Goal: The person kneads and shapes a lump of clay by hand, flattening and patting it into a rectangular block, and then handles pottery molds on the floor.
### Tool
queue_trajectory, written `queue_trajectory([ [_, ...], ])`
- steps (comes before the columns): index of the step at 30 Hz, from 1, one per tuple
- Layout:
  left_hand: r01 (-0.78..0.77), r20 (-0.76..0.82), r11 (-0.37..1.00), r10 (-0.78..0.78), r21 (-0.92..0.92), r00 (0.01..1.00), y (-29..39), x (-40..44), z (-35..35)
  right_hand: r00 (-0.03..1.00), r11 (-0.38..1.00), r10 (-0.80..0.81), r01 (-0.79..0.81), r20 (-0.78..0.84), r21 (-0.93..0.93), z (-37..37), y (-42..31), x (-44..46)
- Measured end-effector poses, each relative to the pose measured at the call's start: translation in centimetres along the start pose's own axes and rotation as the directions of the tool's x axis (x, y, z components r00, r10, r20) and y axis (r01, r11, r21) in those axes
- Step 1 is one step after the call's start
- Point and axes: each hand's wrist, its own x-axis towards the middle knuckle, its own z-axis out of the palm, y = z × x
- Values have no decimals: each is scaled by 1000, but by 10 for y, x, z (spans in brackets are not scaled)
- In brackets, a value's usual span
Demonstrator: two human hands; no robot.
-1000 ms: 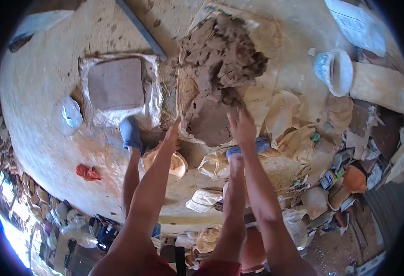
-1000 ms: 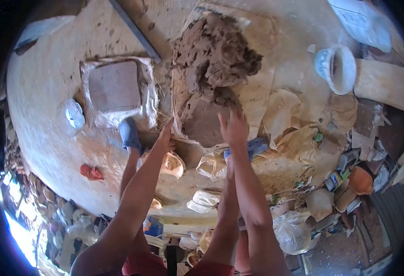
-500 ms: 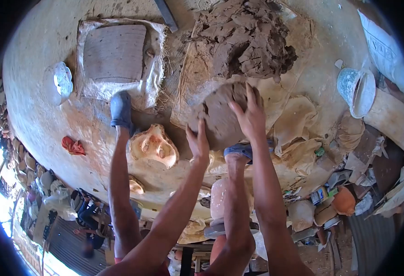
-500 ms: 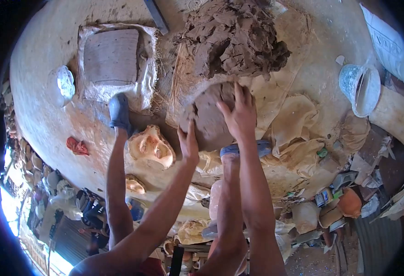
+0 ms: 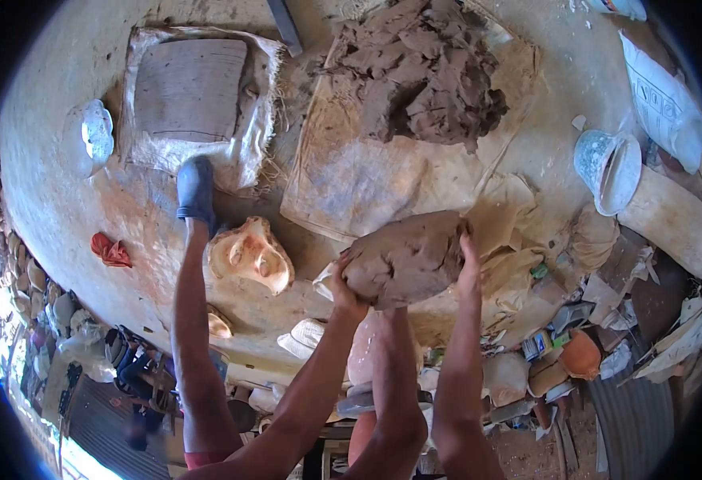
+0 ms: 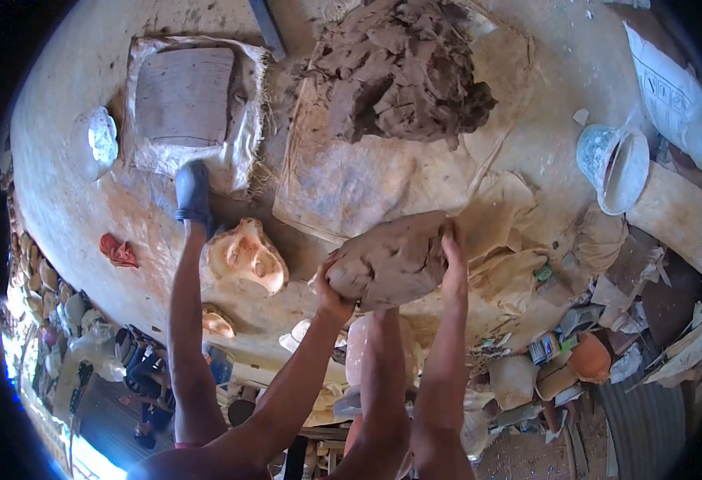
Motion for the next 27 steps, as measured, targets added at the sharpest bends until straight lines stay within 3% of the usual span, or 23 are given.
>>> queue_trajectory([
  [4, 120, -54, 989, -125, -88, 991, 12, -77, -11, 998, 981, 37, -27, -48, 194, -2, -11, -85],
  [6, 41, -131, 999, -40, 10, 991, 30, -143, 3, 996, 980, 16, 2, -89, 198, 9, -44, -142],
  [8, 8, -116, 982, 14, 187, 993, 55, -198, 2, 970, 970, 121, -70, -212, 232, 19, -68, -204],
  [9, -172, 54, 869, 166, 465, 985, 68, -228, -5, 968, 983, 3, 44, -252, 178, 27, -71, -233],
  [11, -359, 250, 647, 258, 672, 933, 95, -267, 13, 937, 975, -177, 208, -300, 77, 34, -69, -293],
  [12, -292, 188, 861, 233, 417, 954, 109, -282, 34, 923, 974, -197, 223, -331, 41, 41, -64, -295],
  [14, -322, 255, 797, 218, 511, 942, 135, -274, 47, 894, 974, -215, 224, -392, -22, 59, -42, -278],
  [15, -541, 486, 456, 242, 707, 840, 147, -242, 44, 884, 977, -209, 204, -418, -57, 68, -25, -254],
  [16, -715, 685, 41, 251, 698, 683, 158, -210, 40, 881, 983, -183, 159, -435, -91, 78, 0, -217],
  [17, -750, 738, -93, 295, 655, 607, 162, -165, 43, 880, 987, -147, 99, -452, -129, 89, 23, -174],
  [18, -673, 630, -19, 374, 739, 681, 159, -106, 49, 880, 984, -105, 25, -463, -175, 99, 45, -127],
  [19, -478, 355, 196, 450, 856, 820, 155, -47, 55, 881, 971, -76, -41, -468, -235, 103, 63, -88],
  [20, -259, 58, 373, 472, 891, 880, 155, 7, 61, 878, 959, -62, -79, -475, -272, 103, 74, -61],
  [21, -53, -223, 512, 462, 857, 858, 163, 51, 70, 888, 964, -88, -38, -451, -263, 93, 72, -45],
  [22, -89, -203, 524, 475, 847, 856, 175, 84, 75, 897, 968, -115, 4, -427, -252, 83, 68, -29],
  [23, -184, -57, 466, 456, 866, 888, 185, 100, 61, 895, 986, -24, -52, -445, -158, 72, 63, -31],
  [25, -228, 42, 412, 412, 882, 910, 187, 87, 48, 837, 973, 229, -195, -497, 119, 54, 32, -23],
  [26, 2, -152, 512, 252, 859, 956, 193, 74, 86, 838, 975, 224, -188, -498, 122, 48, 18, -4],
  [27, 103, -176, 592, 67, 800, 982, 195, 88, 96, 831, 910, 402, -408, -385, 70, 44, 6, 18],
])
